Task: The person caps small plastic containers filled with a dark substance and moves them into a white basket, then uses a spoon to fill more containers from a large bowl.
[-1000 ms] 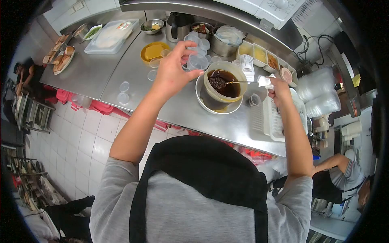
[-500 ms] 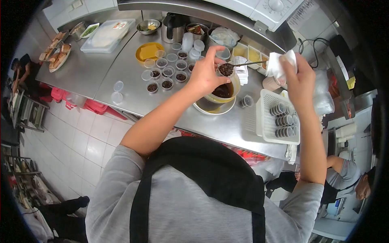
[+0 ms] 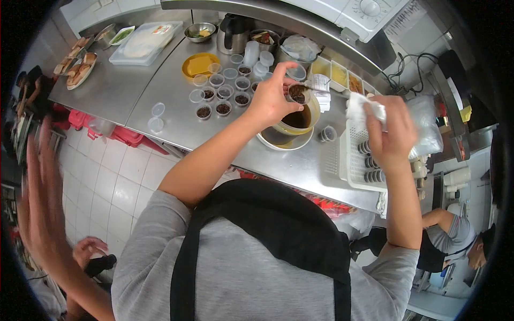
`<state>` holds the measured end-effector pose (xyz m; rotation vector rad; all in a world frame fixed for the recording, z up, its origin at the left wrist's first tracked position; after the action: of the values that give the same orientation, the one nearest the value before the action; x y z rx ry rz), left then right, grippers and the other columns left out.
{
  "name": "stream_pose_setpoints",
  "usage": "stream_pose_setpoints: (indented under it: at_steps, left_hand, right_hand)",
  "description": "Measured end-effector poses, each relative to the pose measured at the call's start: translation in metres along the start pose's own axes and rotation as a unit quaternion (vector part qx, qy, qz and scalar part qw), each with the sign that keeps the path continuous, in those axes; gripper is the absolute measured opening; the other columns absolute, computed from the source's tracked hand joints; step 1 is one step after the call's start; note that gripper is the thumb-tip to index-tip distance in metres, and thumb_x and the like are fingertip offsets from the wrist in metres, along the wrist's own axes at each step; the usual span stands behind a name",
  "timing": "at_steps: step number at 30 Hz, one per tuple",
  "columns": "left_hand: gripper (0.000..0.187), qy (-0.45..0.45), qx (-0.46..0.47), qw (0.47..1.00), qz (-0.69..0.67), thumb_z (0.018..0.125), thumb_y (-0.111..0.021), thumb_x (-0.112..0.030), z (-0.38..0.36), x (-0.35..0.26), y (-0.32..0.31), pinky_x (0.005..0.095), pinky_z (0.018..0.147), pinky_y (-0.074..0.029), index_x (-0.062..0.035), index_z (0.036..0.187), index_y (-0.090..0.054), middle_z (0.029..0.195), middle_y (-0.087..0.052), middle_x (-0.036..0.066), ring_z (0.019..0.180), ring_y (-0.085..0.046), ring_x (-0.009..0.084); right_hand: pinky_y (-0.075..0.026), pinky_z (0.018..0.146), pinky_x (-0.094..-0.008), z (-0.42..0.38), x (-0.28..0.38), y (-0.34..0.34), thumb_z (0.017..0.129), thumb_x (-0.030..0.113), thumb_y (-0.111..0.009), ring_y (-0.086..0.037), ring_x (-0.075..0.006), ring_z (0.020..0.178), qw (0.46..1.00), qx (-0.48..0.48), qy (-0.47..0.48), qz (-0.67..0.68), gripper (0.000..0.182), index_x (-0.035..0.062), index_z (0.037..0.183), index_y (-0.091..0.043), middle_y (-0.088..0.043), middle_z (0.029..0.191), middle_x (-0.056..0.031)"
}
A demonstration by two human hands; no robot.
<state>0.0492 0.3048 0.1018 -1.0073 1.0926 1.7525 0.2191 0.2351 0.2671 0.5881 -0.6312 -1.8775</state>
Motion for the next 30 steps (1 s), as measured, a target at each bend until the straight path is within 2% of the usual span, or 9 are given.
stream_pose_setpoints:
  at_steps: [6,9,12,15,17,18,20,23,30]
  left_hand:
    - [0.082,0.025,-0.005,0.999,0.047,0.062,-0.082,-0.008,-0.006,-0.002,0.010,0.0316,0.082,-0.049,-0.0156,0.130,-0.037,0.106,-0.065,0.010,0.084,-0.058,0.0167]
    - [0.079,0.009,-0.018,1.000,0.001,0.063,-0.081,-0.009,-0.005,0.013,0.022,0.0308,0.084,-0.048,-0.0147,0.129,-0.039,0.107,-0.064,0.011,0.086,-0.058,0.0167]
    - [0.076,-0.010,-0.079,0.996,-0.030,0.064,-0.080,-0.008,-0.019,0.029,0.056,0.0299,0.086,-0.046,-0.0128,0.128,-0.040,0.107,-0.063,0.009,0.089,-0.058,0.0168]
    - [0.075,-0.001,-0.175,0.983,0.053,0.064,-0.080,-0.007,-0.050,0.053,0.110,0.0300,0.085,-0.046,-0.0112,0.128,-0.041,0.106,-0.063,0.008,0.091,-0.059,0.0160]
    - [0.077,0.017,-0.241,0.963,0.120,0.062,-0.081,-0.008,-0.072,0.101,0.151,0.0320,0.082,-0.046,-0.0103,0.128,-0.040,0.105,-0.063,0.009,0.092,-0.060,0.0184]
    - [0.076,0.038,-0.251,0.948,0.190,0.062,-0.080,-0.008,-0.087,0.120,0.168,0.0337,0.082,-0.047,-0.0100,0.127,-0.040,0.104,-0.063,0.010,0.092,-0.061,0.0209]
    - [0.074,0.112,-0.265,0.919,0.269,0.063,-0.079,-0.008,-0.110,0.143,0.190,0.0364,0.081,-0.047,-0.0093,0.126,-0.041,0.102,-0.063,0.012,0.093,-0.061,0.0257]
    - [0.071,0.155,-0.242,0.915,0.282,0.064,-0.078,-0.008,-0.102,0.151,0.177,0.0370,0.082,-0.047,-0.0075,0.125,-0.042,0.103,-0.063,0.013,0.093,-0.061,0.0265]
    - [0.064,0.103,-0.213,0.933,0.271,0.066,-0.075,-0.007,-0.065,0.146,0.133,0.0385,0.083,-0.047,-0.0033,0.122,-0.045,0.105,-0.062,0.016,0.094,-0.060,0.0286]
  right_hand:
    - [-0.047,0.064,-0.0333,0.001,-0.016,0.013,0.078,0.003,-0.065,-0.059,-0.0274,0.071,0.997,-0.032,-0.071,-0.021,0.011,-0.0012,0.087,-0.061,-0.060,0.082,-0.0129]
    - [-0.047,0.064,-0.0330,-0.004,-0.034,0.020,0.079,0.003,-0.064,-0.059,-0.0274,0.071,0.990,-0.049,-0.126,-0.030,0.010,-0.0010,0.088,-0.060,-0.060,0.081,-0.0132]
    - [-0.047,0.063,-0.0334,-0.013,-0.040,0.005,0.079,0.003,-0.064,-0.058,-0.0296,0.069,0.994,-0.021,-0.100,-0.028,0.012,-0.0012,0.089,-0.060,-0.058,0.080,-0.0142]
    - [-0.046,0.061,-0.0363,-0.026,-0.043,-0.023,0.077,0.003,-0.064,-0.057,-0.0312,0.069,0.996,0.018,-0.081,-0.015,0.015,0.0000,0.091,-0.059,-0.057,0.081,-0.0149]
    - [-0.046,0.061,-0.0379,-0.037,-0.045,-0.044,0.075,0.002,-0.064,-0.056,-0.0310,0.069,0.997,0.040,-0.061,-0.022,0.017,0.0011,0.091,-0.059,-0.057,0.081,-0.0145]
    - [-0.046,0.061,-0.0395,-0.043,-0.049,-0.055,0.074,0.004,-0.065,-0.057,-0.0310,0.069,0.992,0.074,-0.098,-0.004,0.019,0.0022,0.092,-0.059,-0.057,0.083,-0.0136]
    - [-0.046,0.061,-0.0398,-0.045,-0.041,-0.067,0.075,0.005,-0.065,-0.057,-0.0314,0.069,0.995,0.079,-0.054,-0.032,0.018,0.0025,0.091,-0.059,-0.057,0.083,-0.0130]
    - [-0.048,0.062,-0.0408,-0.049,-0.040,-0.087,0.075,0.007,-0.065,-0.059,-0.0322,0.072,0.993,0.104,-0.044,-0.025,0.018,0.0031,0.091,-0.058,-0.056,0.084,-0.0134]
    - [-0.048,0.063,-0.0410,-0.054,-0.041,-0.114,0.073,0.007,-0.064,-0.059,-0.0321,0.072,0.994,0.108,-0.025,-0.014,0.021,0.0024,0.092,-0.058,-0.056,0.084,-0.0138]
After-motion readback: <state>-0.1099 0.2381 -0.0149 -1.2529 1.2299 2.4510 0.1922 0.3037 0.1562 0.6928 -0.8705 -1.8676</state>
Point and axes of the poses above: each hand's wrist, its own z-axis towards the middle knuckle, its own y-axis out of the back of the hand, x = y × z, the point moved 10 cm from there along z, towards the middle knuckle
